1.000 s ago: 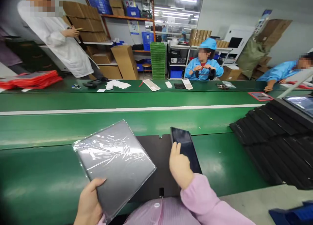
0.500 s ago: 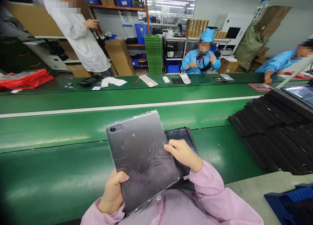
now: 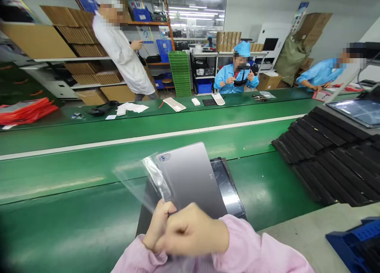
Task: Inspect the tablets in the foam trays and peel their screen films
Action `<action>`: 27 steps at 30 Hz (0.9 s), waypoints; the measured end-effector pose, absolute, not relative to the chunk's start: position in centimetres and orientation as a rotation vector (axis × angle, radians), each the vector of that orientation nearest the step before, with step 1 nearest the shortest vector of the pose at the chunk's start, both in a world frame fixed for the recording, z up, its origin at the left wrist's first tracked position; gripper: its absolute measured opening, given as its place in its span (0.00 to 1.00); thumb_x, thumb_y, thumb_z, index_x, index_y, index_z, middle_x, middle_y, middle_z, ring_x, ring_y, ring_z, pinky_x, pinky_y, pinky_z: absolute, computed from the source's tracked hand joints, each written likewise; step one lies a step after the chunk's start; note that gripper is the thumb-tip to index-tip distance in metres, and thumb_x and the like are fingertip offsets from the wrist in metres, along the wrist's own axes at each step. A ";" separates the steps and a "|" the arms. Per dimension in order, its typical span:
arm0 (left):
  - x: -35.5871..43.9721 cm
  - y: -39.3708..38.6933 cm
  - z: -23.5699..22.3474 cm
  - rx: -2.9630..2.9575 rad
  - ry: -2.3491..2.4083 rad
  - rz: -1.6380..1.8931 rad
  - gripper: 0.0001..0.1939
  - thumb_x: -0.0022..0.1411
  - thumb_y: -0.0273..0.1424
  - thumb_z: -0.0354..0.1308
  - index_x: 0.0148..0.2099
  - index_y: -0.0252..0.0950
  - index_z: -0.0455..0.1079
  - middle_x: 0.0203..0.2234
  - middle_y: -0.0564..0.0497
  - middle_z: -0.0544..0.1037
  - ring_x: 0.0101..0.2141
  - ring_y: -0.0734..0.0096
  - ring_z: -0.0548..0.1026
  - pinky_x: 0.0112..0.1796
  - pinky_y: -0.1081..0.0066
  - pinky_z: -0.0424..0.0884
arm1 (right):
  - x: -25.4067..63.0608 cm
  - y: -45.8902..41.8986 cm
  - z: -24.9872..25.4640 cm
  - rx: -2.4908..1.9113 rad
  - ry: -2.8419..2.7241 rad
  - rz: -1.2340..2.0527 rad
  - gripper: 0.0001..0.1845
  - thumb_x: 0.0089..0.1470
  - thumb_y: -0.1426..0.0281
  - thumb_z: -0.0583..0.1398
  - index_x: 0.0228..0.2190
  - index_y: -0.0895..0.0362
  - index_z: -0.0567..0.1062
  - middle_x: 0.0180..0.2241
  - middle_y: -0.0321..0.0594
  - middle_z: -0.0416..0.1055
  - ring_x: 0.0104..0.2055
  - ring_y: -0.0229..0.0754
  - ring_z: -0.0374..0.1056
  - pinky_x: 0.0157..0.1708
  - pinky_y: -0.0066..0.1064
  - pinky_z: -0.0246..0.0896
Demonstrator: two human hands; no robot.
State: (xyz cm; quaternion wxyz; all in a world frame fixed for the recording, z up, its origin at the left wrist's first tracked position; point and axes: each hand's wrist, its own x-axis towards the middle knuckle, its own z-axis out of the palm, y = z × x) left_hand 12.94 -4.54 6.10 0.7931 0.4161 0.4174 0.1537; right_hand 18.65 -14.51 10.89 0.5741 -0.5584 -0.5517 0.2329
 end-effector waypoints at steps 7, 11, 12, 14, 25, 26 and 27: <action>12.8 -5.0 6.9 1.000 0.811 0.365 0.08 0.31 0.25 0.52 0.21 0.34 0.68 0.16 0.54 0.69 0.21 0.72 0.65 0.24 0.72 0.63 | 22.0 -18.1 10.0 -1.704 -0.557 0.027 0.09 0.46 0.63 0.60 0.29 0.55 0.69 0.25 0.36 0.69 0.27 0.38 0.65 0.27 0.29 0.64; 12.4 -6.2 7.7 1.391 0.572 0.341 0.16 0.38 0.24 0.56 0.35 0.34 0.74 0.34 0.46 0.78 0.39 0.58 0.73 0.43 0.66 0.68 | 19.8 -16.0 8.6 -1.795 -0.793 0.331 0.41 0.40 0.66 0.61 0.56 0.61 0.57 0.60 0.55 0.53 0.61 0.54 0.50 0.56 0.48 0.53; 12.3 -6.1 7.8 1.475 0.466 0.306 0.19 0.40 0.24 0.58 0.39 0.35 0.75 0.41 0.45 0.77 0.45 0.55 0.71 0.49 0.65 0.65 | 19.7 -15.6 8.5 -1.757 -0.785 0.339 0.40 0.43 0.66 0.59 0.57 0.61 0.56 0.61 0.54 0.50 0.63 0.53 0.47 0.58 0.48 0.50; 12.0 -4.9 7.8 1.583 0.356 0.326 0.27 0.40 0.26 0.63 0.47 0.37 0.72 0.52 0.44 0.70 0.56 0.53 0.62 0.57 0.63 0.55 | 19.8 -15.1 8.3 -1.627 -0.691 0.344 0.30 0.49 0.67 0.54 0.54 0.59 0.61 0.58 0.51 0.58 0.60 0.50 0.54 0.57 0.45 0.52; 8.9 2.8 4.0 1.056 1.000 0.371 0.21 0.36 0.35 0.67 0.37 0.35 0.73 0.32 0.48 0.80 0.38 0.56 0.76 0.40 0.64 0.71 | 24.7 -17.2 5.2 -2.217 -0.712 0.521 0.20 0.54 0.65 0.53 0.47 0.62 0.68 0.47 0.52 0.68 0.50 0.51 0.64 0.51 0.43 0.57; 8.8 3.3 3.5 1.057 1.072 0.394 0.18 0.38 0.33 0.66 0.36 0.36 0.73 0.30 0.49 0.80 0.36 0.58 0.77 0.38 0.65 0.72 | 25.7 -17.5 4.8 -2.465 -0.641 0.475 0.20 0.54 0.66 0.55 0.46 0.65 0.68 0.47 0.55 0.67 0.51 0.53 0.63 0.50 0.43 0.57; 8.7 3.8 3.0 1.063 1.137 0.408 0.15 0.40 0.31 0.64 0.35 0.36 0.73 0.29 0.50 0.80 0.34 0.60 0.77 0.36 0.67 0.72 | 26.5 -17.9 4.5 -2.661 -0.558 0.456 0.20 0.54 0.66 0.56 0.45 0.66 0.68 0.47 0.57 0.66 0.51 0.55 0.62 0.49 0.42 0.57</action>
